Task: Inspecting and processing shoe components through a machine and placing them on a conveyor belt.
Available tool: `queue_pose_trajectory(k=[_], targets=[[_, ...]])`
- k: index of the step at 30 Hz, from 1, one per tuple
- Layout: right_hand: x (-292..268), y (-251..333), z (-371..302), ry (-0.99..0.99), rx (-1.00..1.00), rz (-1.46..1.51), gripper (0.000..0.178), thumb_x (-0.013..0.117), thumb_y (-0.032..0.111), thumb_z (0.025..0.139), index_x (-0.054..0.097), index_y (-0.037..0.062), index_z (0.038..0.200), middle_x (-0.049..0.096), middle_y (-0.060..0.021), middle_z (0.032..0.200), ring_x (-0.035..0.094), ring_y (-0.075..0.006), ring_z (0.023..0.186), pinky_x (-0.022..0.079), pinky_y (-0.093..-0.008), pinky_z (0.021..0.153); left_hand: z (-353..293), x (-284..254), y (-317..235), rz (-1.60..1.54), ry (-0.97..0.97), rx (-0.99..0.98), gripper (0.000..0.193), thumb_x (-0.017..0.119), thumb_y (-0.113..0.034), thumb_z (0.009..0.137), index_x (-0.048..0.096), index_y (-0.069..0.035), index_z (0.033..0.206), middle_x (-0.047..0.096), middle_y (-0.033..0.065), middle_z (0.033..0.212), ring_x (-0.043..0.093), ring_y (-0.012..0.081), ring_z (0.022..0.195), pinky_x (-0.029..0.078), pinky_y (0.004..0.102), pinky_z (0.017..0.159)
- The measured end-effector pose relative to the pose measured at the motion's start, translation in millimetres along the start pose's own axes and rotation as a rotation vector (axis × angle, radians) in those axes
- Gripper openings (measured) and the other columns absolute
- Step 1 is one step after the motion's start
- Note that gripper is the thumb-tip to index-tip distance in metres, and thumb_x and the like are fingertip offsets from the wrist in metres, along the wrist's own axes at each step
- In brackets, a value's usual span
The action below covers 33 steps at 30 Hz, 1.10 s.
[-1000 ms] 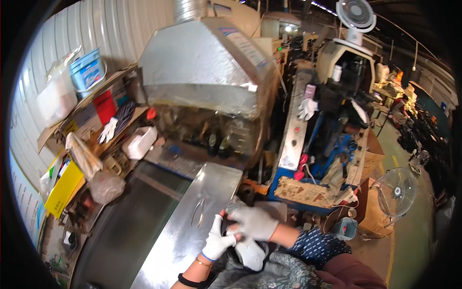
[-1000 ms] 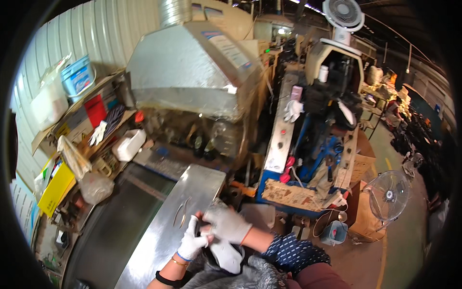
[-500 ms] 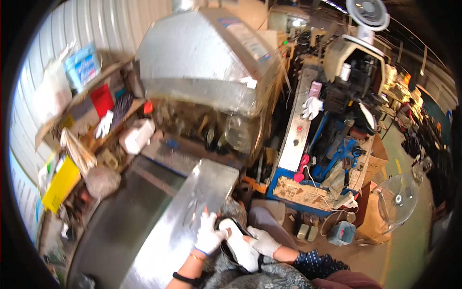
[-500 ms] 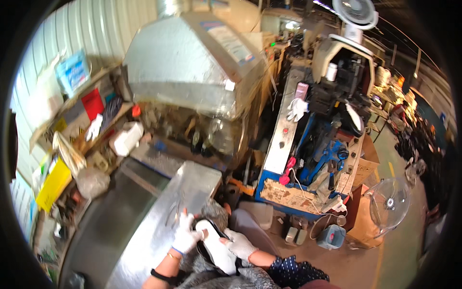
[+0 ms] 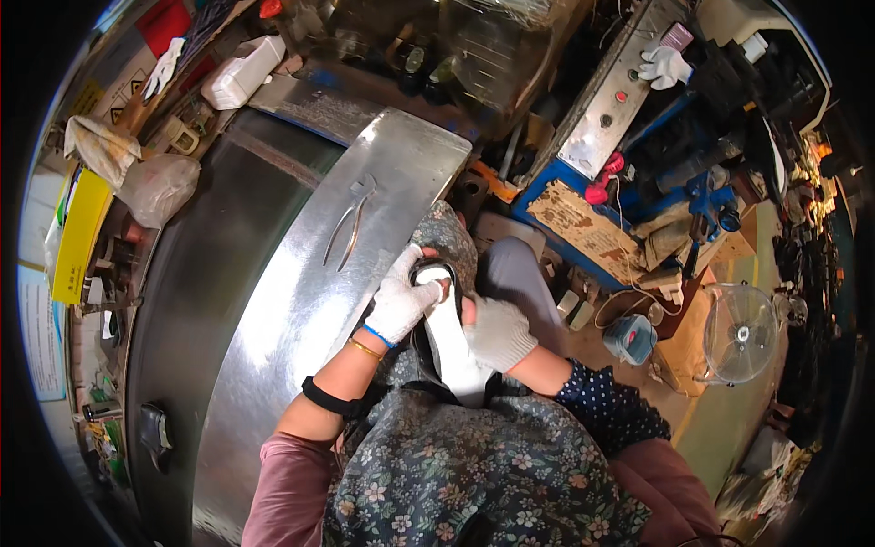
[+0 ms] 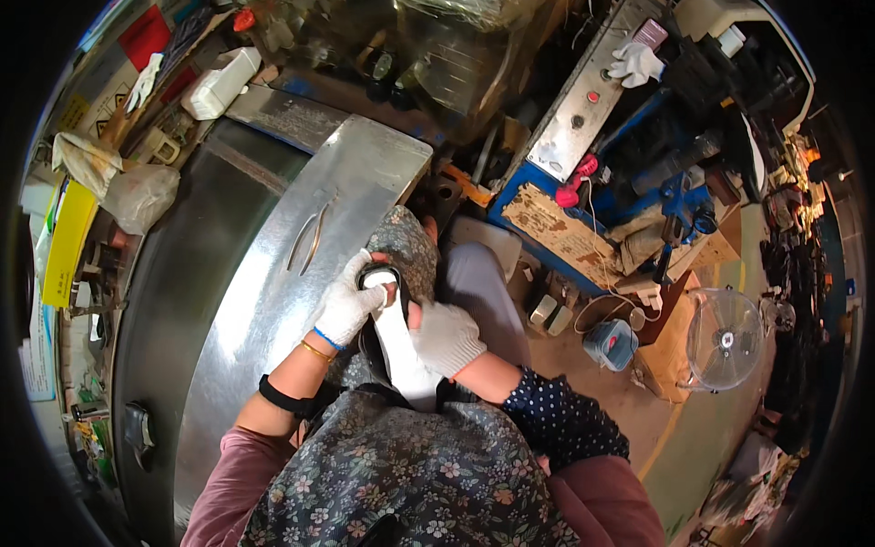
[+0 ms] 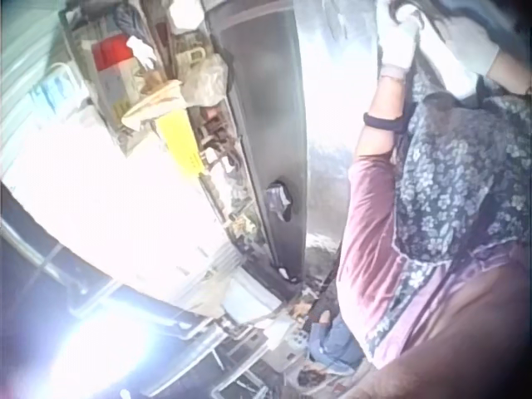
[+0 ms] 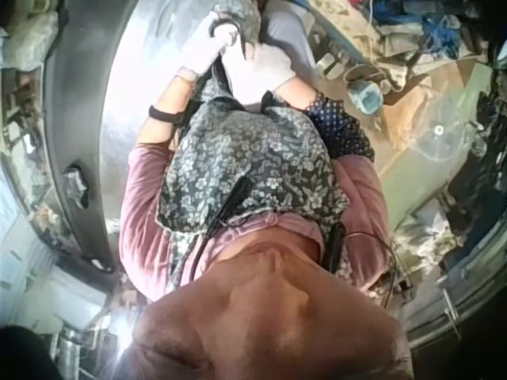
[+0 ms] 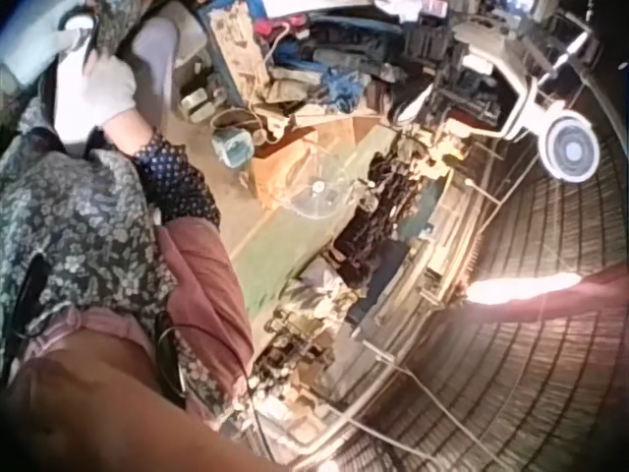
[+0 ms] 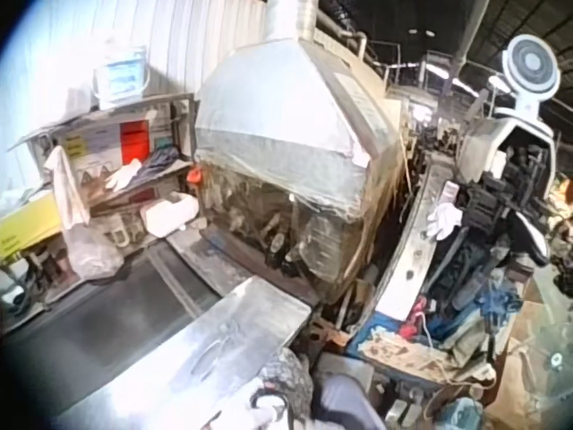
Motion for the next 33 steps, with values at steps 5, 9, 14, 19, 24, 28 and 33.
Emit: queue_pose_trajectory(k=[5,9,14,19,24,28,33], targets=[[-26,15,9,-0.273,-0.283,-0.231,0.023,0.054,0.027,0.093,0.058,0.0051,0.087,0.065,-0.0124,0.077,0.067,-0.0306,0.072,0.055,-0.0407,0.065,15,6,-1,0.083,-0.034,-0.118,0.044,0.073,-0.01,0.079,0.059,-0.004,0.12,0.068,0.0089,0.092,0.064,0.015,0.083,0.053,0.0294,0.076],[4,-36,-8,0.406,0.453,1.087,0.059,0.04,0.051,0.104,0.064,-0.0023,0.097,0.067,-0.0153,0.085,0.065,-0.0212,0.083,0.051,-0.0343,0.078,10,9,-4,0.198,0.012,0.0,0.041,0.062,-0.001,0.086,0.056,-0.002,0.126,0.066,0.0057,0.101,0.062,0.0109,0.085,0.052,0.0253,0.078],[-3,-23,-53,0.308,0.14,0.388,0.049,0.047,0.037,0.101,0.047,-0.0011,0.132,0.066,-0.0291,0.099,0.062,-0.0463,0.099,0.048,-0.0529,0.083,1,2,10,0.0,0.016,-0.028,0.043,0.057,0.006,0.084,0.056,-0.001,0.126,0.066,0.0051,0.104,0.063,0.0135,0.09,0.053,0.0263,0.085],[-7,-12,-22,0.276,0.225,0.76,0.082,0.053,0.046,0.1,0.022,-0.0099,0.151,0.048,-0.0312,0.143,0.048,-0.0365,0.134,0.04,-0.0379,0.109,12,-1,13,-0.429,0.19,0.023,0.049,0.069,-0.016,0.087,0.055,0.0,0.131,0.066,0.0095,0.112,0.062,0.0158,0.101,0.048,0.0286,0.092],[-11,21,8,0.141,0.1,0.857,0.078,0.05,0.038,0.103,0.016,-0.0123,0.152,0.036,-0.0333,0.15,0.033,-0.0367,0.145,0.028,-0.0342,0.117,-11,-17,31,-0.077,-0.318,-0.005,0.049,0.046,-0.035,0.101,0.056,0.0,0.134,0.065,0.0212,0.123,0.063,0.0331,0.114,0.047,0.0405,0.099],[13,54,11,0.184,0.105,0.627,0.071,0.051,0.032,0.101,0.019,-0.0086,0.15,0.047,-0.04,0.135,0.052,-0.0482,0.125,0.044,-0.0457,0.102,-32,-24,11,1.175,-0.417,-0.064,0.04,0.047,-0.037,0.1,0.06,0.002,0.099,0.069,0.0237,0.081,0.069,0.0429,0.072,0.056,0.0497,0.065],[23,61,19,0.085,0.075,0.593,0.068,0.05,0.03,0.101,0.02,-0.0034,0.151,0.055,-0.0377,0.124,0.058,-0.0506,0.113,0.047,-0.0496,0.095,-45,-38,-9,1.248,-0.179,-0.208,0.049,0.05,-0.037,0.1,0.049,0.005,0.126,0.07,0.025,0.091,0.072,0.0393,0.08,0.057,0.0453,0.07]])
Point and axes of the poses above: each hand's wrist, its own z-axis towards the middle knuckle, its own x-axis out of the palm, y = z × x, the point moved 5 cm from there along z, towards the middle knuckle
